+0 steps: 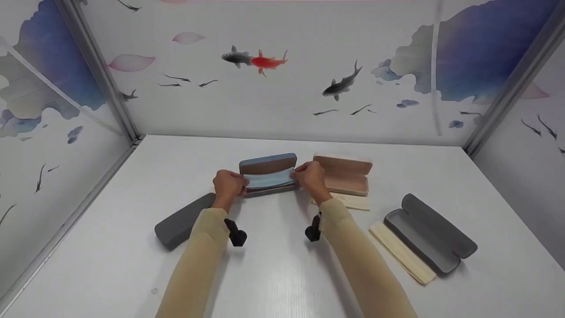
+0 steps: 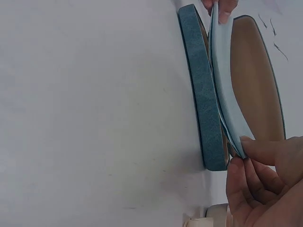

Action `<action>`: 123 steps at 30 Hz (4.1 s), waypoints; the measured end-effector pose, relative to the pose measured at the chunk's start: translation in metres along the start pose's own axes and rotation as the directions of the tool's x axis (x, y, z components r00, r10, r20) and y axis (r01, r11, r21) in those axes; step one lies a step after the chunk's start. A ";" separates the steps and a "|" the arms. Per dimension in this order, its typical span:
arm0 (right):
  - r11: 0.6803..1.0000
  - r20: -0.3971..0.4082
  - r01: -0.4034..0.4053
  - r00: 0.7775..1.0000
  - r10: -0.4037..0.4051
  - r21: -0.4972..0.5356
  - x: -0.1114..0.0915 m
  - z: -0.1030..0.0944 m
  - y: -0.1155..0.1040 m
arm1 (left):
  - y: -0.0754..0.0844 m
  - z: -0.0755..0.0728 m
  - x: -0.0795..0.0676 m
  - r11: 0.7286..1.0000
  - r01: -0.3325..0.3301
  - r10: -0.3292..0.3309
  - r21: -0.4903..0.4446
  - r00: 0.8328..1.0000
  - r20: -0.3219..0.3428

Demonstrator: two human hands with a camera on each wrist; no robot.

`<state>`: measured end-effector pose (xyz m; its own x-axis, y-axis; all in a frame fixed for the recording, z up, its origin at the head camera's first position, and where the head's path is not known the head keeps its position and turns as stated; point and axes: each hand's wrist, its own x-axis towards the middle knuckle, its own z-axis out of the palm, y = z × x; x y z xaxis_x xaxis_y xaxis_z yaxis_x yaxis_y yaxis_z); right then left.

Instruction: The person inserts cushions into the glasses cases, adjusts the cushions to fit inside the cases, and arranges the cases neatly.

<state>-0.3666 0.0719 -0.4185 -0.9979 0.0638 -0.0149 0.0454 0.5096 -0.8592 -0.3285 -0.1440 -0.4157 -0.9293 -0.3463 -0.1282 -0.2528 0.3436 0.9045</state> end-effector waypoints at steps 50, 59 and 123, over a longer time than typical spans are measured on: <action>0.998 0.064 -0.043 0.997 0.045 -0.035 0.010 -0.020 -0.026 | 0.029 -0.023 0.002 0.977 0.206 -0.210 0.046 0.974 0.085; 0.965 0.264 -0.249 0.939 0.220 0.080 0.014 -0.022 -0.032 | 0.032 -0.022 0.003 0.933 0.339 -0.292 -0.118 0.909 0.299; 0.993 0.305 -0.104 0.945 0.115 -0.052 0.008 -0.004 -0.021 | 0.011 -0.008 0.000 0.984 0.175 -0.158 -0.028 0.938 0.310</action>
<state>-0.3752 0.0654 -0.3985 -0.9524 -0.1428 -0.2693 0.1516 0.5445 -0.8250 -0.3295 -0.1468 -0.4025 -0.9149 -0.1083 -0.3889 -0.4037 0.2536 0.8791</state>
